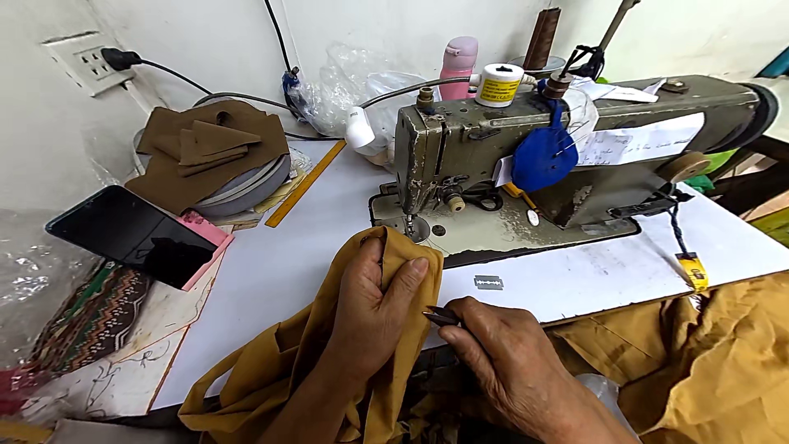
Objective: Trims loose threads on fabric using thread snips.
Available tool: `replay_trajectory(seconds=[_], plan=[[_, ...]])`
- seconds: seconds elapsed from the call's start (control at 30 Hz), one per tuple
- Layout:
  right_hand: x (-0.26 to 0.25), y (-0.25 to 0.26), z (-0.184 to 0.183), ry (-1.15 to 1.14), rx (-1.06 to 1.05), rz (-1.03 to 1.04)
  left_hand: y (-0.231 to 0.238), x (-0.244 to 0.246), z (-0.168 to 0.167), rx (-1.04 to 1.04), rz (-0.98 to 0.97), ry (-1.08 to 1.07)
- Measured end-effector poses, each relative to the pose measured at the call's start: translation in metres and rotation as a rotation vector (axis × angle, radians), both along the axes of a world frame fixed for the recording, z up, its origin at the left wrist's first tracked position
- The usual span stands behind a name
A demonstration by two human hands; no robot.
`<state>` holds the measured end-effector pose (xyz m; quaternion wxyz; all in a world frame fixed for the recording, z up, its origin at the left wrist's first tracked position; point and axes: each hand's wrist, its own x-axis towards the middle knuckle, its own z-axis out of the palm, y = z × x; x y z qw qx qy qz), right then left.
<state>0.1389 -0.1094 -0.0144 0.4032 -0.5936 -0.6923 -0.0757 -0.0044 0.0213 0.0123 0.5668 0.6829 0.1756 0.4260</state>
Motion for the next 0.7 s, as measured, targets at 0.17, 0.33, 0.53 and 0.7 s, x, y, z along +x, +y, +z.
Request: replay_trajectory(seconds=[0.17,0.33,0.53,0.7], plan=[[0.0013,0.001,-0.0011,-0.001,-0.008,0.012,0.0001,0.0,-0.0006,-0.006,-0.005,0.007],[0.0014,0.0009,-0.0025,0.025,-0.015,0.016,0.0014,0.0001,-0.0012,-0.012,-0.007,0.003],[0.002,0.0002,-0.0021,0.039,-0.038,0.034,0.0004,0.0005,-0.0016,-0.004,-0.01,-0.002],[0.0033,-0.0008,-0.0017,0.059,-0.055,0.053,0.001,-0.0001,-0.0021,0.006,-0.033,-0.016]])
